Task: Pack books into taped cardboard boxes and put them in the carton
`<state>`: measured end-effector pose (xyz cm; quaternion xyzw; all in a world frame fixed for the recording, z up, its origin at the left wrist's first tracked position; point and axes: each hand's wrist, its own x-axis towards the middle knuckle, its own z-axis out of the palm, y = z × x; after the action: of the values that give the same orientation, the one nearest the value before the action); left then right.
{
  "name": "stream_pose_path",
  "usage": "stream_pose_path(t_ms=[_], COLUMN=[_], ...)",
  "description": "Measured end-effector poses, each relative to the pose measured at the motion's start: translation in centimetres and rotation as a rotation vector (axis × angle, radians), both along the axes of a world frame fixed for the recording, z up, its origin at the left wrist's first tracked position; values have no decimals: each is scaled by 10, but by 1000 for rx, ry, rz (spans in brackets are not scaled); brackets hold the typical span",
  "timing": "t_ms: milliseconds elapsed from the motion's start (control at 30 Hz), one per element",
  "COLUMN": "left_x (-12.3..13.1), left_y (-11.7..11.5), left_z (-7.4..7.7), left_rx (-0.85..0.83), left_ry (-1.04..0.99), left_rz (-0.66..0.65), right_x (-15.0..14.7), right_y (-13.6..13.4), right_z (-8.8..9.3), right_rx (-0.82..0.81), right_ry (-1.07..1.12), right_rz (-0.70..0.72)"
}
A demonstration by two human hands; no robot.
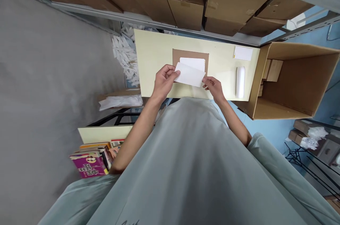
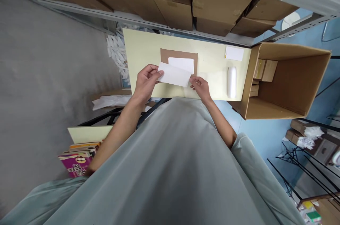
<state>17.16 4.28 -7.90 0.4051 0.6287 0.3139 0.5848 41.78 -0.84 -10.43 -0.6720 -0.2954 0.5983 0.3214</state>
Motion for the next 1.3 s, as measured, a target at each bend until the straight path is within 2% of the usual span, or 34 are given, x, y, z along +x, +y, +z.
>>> stream_pose_path(t_ms=[267, 433, 567, 667, 1033, 1300], left_x=[-6, -6, -2, -1, -12, -12], left_y=[9, 34, 58, 65, 56, 57], left_z=[-8, -26, -43, -55, -93, -110], left_rx=[82, 198, 208, 211, 163, 196], left_ry=[19, 168, 205, 212, 196, 223], left_rz=[-61, -206, -234, -246, -237, -241], right_x=[0, 13, 25, 32, 24, 26], right_y=[10, 40, 67, 76, 66, 64], right_z=[-1, -8, -13, -19, -61, -72], right_rx=[67, 234, 287, 289, 214, 192], right_ry=[3, -166, -275, -301, -286, -338], right_rz=[-9, 66, 104, 128, 175, 174])
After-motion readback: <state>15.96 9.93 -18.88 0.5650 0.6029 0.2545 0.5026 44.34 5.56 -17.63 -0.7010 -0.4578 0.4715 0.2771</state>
